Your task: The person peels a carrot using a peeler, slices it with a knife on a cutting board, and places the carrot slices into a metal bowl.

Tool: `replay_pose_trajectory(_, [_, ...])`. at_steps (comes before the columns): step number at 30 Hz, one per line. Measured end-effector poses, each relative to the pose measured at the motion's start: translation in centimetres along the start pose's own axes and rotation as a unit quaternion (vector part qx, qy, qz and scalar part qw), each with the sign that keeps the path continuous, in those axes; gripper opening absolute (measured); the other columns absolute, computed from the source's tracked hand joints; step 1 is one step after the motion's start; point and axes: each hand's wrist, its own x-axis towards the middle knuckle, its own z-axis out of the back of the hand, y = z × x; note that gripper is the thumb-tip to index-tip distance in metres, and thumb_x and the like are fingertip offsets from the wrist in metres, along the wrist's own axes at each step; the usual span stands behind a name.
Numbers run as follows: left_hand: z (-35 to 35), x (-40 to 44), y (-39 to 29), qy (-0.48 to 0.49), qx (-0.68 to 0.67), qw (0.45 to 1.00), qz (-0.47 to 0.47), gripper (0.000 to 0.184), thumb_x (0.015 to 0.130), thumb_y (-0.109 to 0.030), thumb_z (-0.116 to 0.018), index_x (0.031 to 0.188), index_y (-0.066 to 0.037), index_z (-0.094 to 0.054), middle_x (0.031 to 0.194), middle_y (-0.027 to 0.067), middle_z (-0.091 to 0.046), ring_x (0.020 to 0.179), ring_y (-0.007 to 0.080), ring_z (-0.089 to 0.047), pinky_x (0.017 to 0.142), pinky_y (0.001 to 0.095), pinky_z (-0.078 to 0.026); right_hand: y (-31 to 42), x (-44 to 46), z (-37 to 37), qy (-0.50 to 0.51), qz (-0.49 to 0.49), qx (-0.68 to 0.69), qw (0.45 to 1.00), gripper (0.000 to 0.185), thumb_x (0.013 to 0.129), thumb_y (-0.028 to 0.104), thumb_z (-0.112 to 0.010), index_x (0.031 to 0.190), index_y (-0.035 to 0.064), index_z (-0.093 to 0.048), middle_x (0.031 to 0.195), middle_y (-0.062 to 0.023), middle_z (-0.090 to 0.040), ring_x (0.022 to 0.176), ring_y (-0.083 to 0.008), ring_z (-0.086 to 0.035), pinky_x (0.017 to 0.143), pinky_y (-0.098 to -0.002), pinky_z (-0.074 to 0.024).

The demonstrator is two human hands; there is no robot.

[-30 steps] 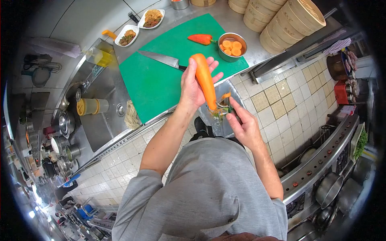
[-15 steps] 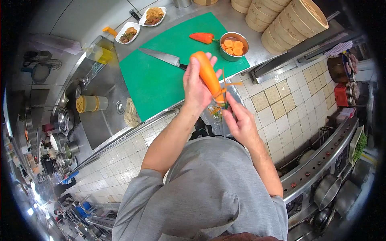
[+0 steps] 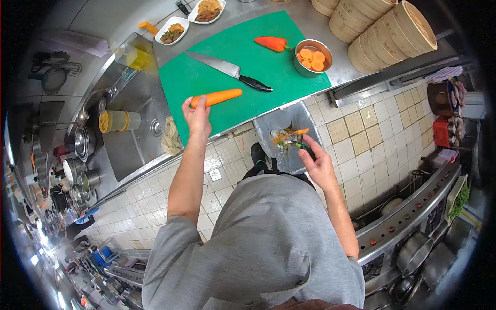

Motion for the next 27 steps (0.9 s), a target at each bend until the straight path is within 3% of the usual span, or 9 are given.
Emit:
replay_pose_trajectory(3, [2.9,1.7,-0.1,-0.014,0.172,0.981,-0.093,0.034,0.093,-0.019,-0.073,0.119,-0.008,-0.054,0.114,0.0114,-0.062,0.111,0.023,-0.059,0.097,0.0381,-0.049,-0.4,0.2,-0.5,-0.012,0.084,0.079,0.993,0.052,0.097,0.018,-0.069,0.143,0.0025,-0.052,0.102,-0.0028,-0.068,0.068,-0.006,-0.055,0.059,-0.0228,-0.0467])
replay_pose_trajectory(5, [3.6,1.5,-1.4,0.011,0.45,0.865,-0.22,0.037,0.087,-0.019,-0.078,0.119,-0.011,-0.06,0.116,0.0156,-0.063,0.118,0.0307,-0.056,0.102,0.04,-0.045,2.6,-0.3,0.3,0.035,-0.141,0.266,0.953,0.05,0.097,0.015,-0.069,0.142,0.0034,-0.052,0.094,-0.002,-0.065,0.053,-0.0031,-0.044,0.045,-0.0198,-0.0362])
replay_pose_trajectory(8, [3.4,1.2,-1.5,0.078,0.51,0.767,-0.382,0.032,0.087,-0.02,-0.075,0.116,-0.009,-0.066,0.129,0.0199,-0.06,0.129,0.039,-0.051,0.11,0.044,-0.04,0.7,0.0,0.6,0.074,-0.185,0.391,0.898,0.048,0.097,0.014,-0.066,0.142,0.0088,-0.052,0.094,-0.0025,-0.065,0.047,-0.0032,-0.037,0.04,-0.0201,-0.0231])
replay_pose_trajectory(11, [0.7,-2.7,-1.9,0.125,0.553,0.665,-0.486,0.036,0.087,-0.017,-0.074,0.12,-0.008,-0.064,0.139,0.0219,-0.054,0.137,0.0436,-0.043,0.117,0.0456,-0.033,0.5,-0.4,1.0,0.093,-0.215,0.479,0.846,0.042,0.101,0.02,-0.059,0.141,0.0064,-0.053,0.086,-0.0034,-0.062,0.043,-0.0059,-0.038,0.037,-0.0203,-0.0273])
replay_pose_trajectory(13, [-1.6,-6.0,-0.9,0.299,0.469,0.713,-0.426,0.041,0.088,-0.016,-0.072,0.128,-0.009,-0.061,0.142,0.0213,-0.052,0.137,0.0415,-0.044,0.118,0.0495,-0.029,0.8,-0.7,1.2,0.114,-0.2,0.509,0.829,0.043,0.103,0.025,-0.054,0.14,0.0032,-0.053,0.086,-0.0053,-0.063,0.042,-0.0073,-0.04,0.037,-0.021,-0.0303])
replay_pose_trajectory(15, [-3.3,-10.3,0.9,0.475,0.343,0.78,-0.219,0.048,0.091,-0.017,-0.069,0.137,-0.012,-0.056,0.145,0.0188,-0.051,0.139,0.038,-0.043,0.12,0.0535,-0.025,0.7,-0.7,1.1,0.137,-0.183,0.538,0.811,0.046,0.104,0.029,-0.049,0.139,0.0,-0.053,0.086,-0.0072,-0.065,0.041,-0.0086,-0.042,0.036,-0.0216,-0.0334])
replay_pose_trajectory(17, [-4.8,-13.3,1.7,0.586,0.353,0.703,-0.195,0.057,0.094,-0.02,-0.069,0.146,-0.013,-0.048,0.155,0.0172,-0.041,0.146,0.0311,-0.037,0.123,0.0528,-0.019,-0.2,-0.9,0.9,0.134,-0.18,0.585,0.78,0.051,0.105,0.034,-0.043,0.136,-0.006,-0.053,0.086,-0.0108,-0.068,0.041,-0.0118,-0.048,0.037,-0.0236,-0.0389])
replay_pose_trajectory(25, [-7.0,-15.0,6.9,0.614,0.371,0.679,-0.154,0.026,0.098,-0.021,-0.063,0.12,-0.011,-0.071,0.13,0.0073,-0.067,0.134,0.0239,-0.054,0.122,0.0548,-0.02,-1.6,-1.5,0.8,0.149,-0.165,0.593,0.774,0.054,0.105,0.037,-0.042,0.133,-0.0074,-0.055,0.086,-0.0146,-0.071,0.043,-0.0146,-0.053,0.039,-0.0247,-0.041])
replay_pose_trajectory(27, [-6.7,-13.5,8.8,0.597,0.486,0.571,-0.284,0.048,0.091,-0.031,-0.072,0.133,-0.01,-0.062,0.142,0.0113,-0.057,0.139,0.0286,-0.047,0.119,0.0617,-0.021,-2.1,-1.6,1.0,0.158,-0.153,0.603,0.767,0.054,0.105,0.037,-0.042,0.132,-0.0076,-0.056,0.087,-0.0149,-0.071,0.043,-0.0147,-0.053,0.039,-0.0247,-0.041])
